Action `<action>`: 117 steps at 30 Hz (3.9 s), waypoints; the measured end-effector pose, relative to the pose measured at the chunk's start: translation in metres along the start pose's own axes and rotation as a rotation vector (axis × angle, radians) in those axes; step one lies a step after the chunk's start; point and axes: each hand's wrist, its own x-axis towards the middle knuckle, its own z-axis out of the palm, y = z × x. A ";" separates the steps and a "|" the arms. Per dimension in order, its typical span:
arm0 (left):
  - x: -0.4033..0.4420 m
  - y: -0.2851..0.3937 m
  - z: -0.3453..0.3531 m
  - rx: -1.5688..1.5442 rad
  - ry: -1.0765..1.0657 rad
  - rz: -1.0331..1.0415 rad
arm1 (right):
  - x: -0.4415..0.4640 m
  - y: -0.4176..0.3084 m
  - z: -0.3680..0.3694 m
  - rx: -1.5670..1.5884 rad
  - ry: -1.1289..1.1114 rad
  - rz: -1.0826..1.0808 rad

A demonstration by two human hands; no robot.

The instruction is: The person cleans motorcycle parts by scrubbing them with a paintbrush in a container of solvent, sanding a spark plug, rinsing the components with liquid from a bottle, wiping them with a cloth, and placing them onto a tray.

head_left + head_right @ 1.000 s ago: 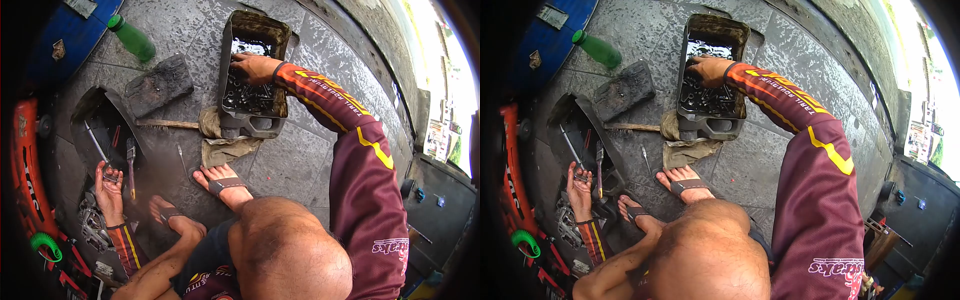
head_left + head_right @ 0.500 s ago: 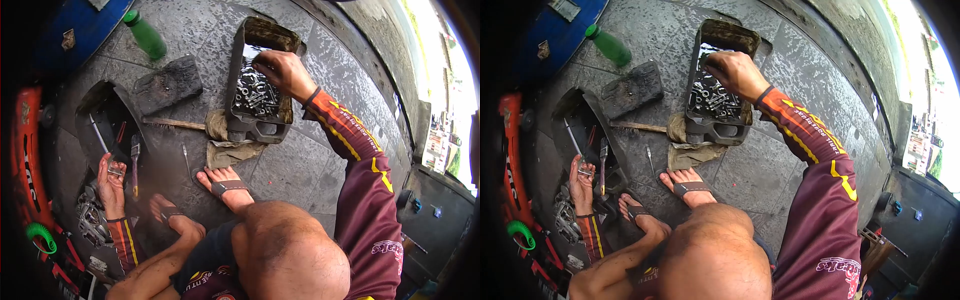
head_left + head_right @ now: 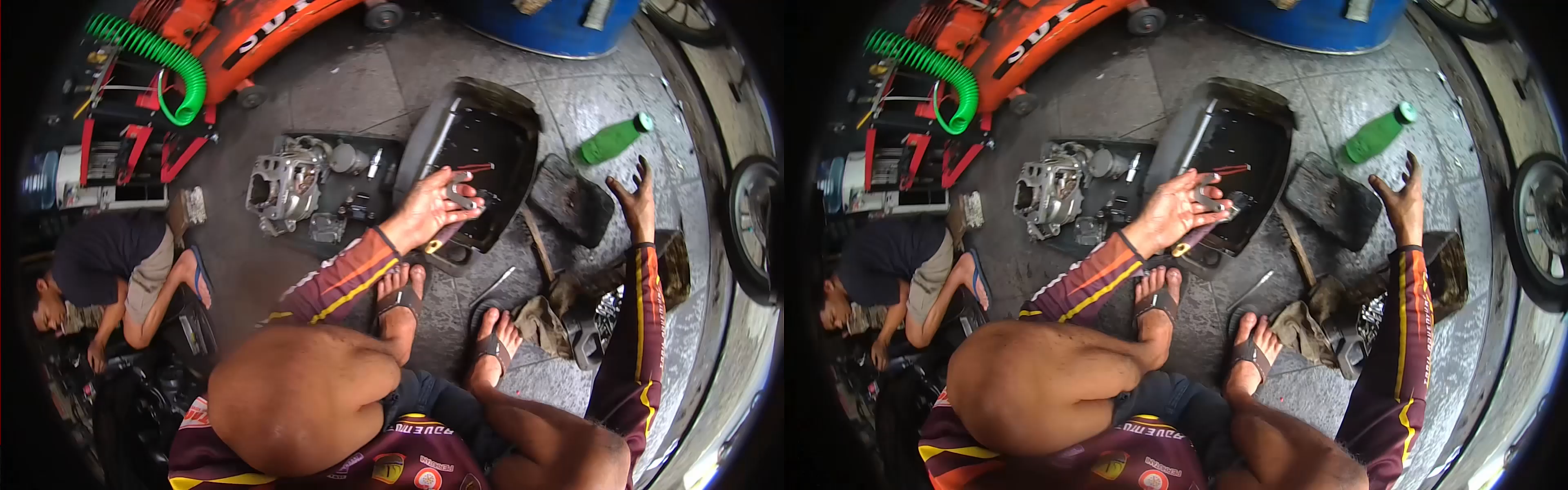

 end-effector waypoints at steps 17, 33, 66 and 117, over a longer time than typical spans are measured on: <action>0.041 0.010 -0.036 -0.147 -0.110 0.064 | -0.004 -0.116 -0.007 -0.162 -0.066 -0.359; 0.060 -0.009 0.011 -0.020 0.004 0.235 | -0.030 -0.254 -0.062 -0.805 -0.626 -0.514; 0.048 0.015 0.019 -0.368 -0.240 0.167 | -0.042 -0.283 -0.059 -0.819 -0.699 -0.522; 0.034 0.011 -0.007 0.703 0.045 0.562 | 0.003 -0.064 0.030 -0.097 0.173 -0.033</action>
